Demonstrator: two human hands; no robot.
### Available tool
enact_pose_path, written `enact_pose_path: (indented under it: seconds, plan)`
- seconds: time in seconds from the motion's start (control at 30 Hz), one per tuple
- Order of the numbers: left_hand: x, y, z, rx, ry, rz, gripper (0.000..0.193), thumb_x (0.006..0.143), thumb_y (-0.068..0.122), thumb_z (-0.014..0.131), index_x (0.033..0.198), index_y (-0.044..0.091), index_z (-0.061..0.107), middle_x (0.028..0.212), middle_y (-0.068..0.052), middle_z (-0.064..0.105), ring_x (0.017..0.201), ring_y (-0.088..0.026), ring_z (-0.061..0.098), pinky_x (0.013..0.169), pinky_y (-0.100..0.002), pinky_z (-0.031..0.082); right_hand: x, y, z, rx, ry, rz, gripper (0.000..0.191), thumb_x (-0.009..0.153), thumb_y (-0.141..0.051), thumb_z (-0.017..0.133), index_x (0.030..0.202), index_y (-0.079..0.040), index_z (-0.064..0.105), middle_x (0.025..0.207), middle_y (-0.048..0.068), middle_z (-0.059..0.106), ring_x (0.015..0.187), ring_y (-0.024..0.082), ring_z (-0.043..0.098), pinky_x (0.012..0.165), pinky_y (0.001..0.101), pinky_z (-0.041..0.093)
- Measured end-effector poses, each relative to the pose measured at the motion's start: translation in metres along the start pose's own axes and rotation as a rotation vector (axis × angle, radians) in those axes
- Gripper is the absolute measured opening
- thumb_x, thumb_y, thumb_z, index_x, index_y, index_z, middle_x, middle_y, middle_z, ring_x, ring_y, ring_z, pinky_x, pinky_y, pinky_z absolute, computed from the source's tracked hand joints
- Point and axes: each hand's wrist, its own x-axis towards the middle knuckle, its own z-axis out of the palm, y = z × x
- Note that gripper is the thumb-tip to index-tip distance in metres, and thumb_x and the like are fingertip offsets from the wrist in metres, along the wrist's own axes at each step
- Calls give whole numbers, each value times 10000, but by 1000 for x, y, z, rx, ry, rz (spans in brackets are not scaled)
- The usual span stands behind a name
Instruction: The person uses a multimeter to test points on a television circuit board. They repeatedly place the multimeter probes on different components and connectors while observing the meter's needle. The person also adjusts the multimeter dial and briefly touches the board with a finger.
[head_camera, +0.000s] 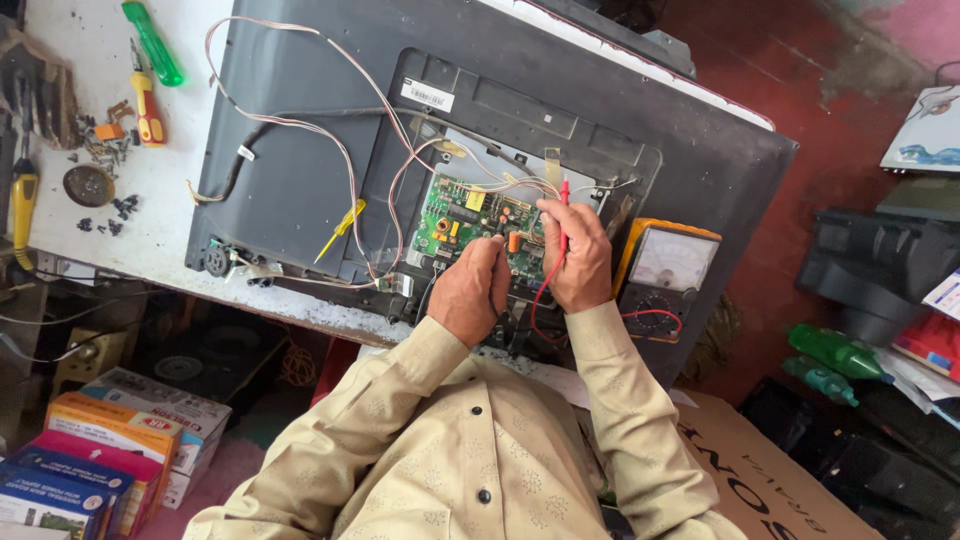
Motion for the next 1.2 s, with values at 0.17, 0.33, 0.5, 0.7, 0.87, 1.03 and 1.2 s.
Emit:
enact_pose_path:
  seconds: [0.17,0.33,0.5,0.7,0.87,1.03,1.2]
  plan:
    - [-10,5,-3,-80,-9,-11,212,975,44,639,1169,28,557,991,-190,648,853,-405,671,704,-458,539,-8,7,-8,220,-22,125,270,1095,-135,554,1340,-26,586,939,99,684,784,165,657,729,307,550]
    - [-29,14,-4,-72,-6,0,216,988,49,655,1183,19,567,995,-207,655,883,-414,674,735,-454,538,-17,21,-10,552,23,278,209,1106,-171,534,1250,-19,529,934,64,697,739,85,629,661,239,532]
    - [-54,23,-2,-57,50,9,201,999,72,657,1182,24,588,1016,-190,676,891,-389,691,744,-428,555,-33,24,-18,678,47,286,171,1112,-168,556,1202,-24,580,956,64,702,755,85,636,662,230,524]
    - [-82,25,-13,-12,-54,54,209,998,95,646,1189,28,595,1032,-186,685,889,-390,688,738,-433,559,-68,13,-33,567,66,255,171,1097,-146,581,1195,-10,616,943,57,695,761,80,631,699,243,544]
    - [-101,15,-27,11,-223,116,204,990,158,661,1149,40,612,985,-155,691,867,-379,685,703,-449,543,-106,-7,-44,449,111,268,226,1106,-151,548,1239,-2,651,935,53,701,751,86,635,689,245,543]
    - [-114,1,-48,23,-337,254,163,976,188,676,1052,55,622,921,-125,683,819,-349,686,680,-446,542,-142,-37,-42,349,162,320,212,1080,-152,574,1167,8,683,879,62,718,728,99,660,672,253,552]
    - [-123,-8,-71,21,-424,362,142,968,173,677,961,58,593,854,-131,655,778,-357,660,661,-453,528,-171,-65,-31,173,180,252,188,1041,-173,649,1056,1,717,825,78,714,682,127,673,643,266,548]
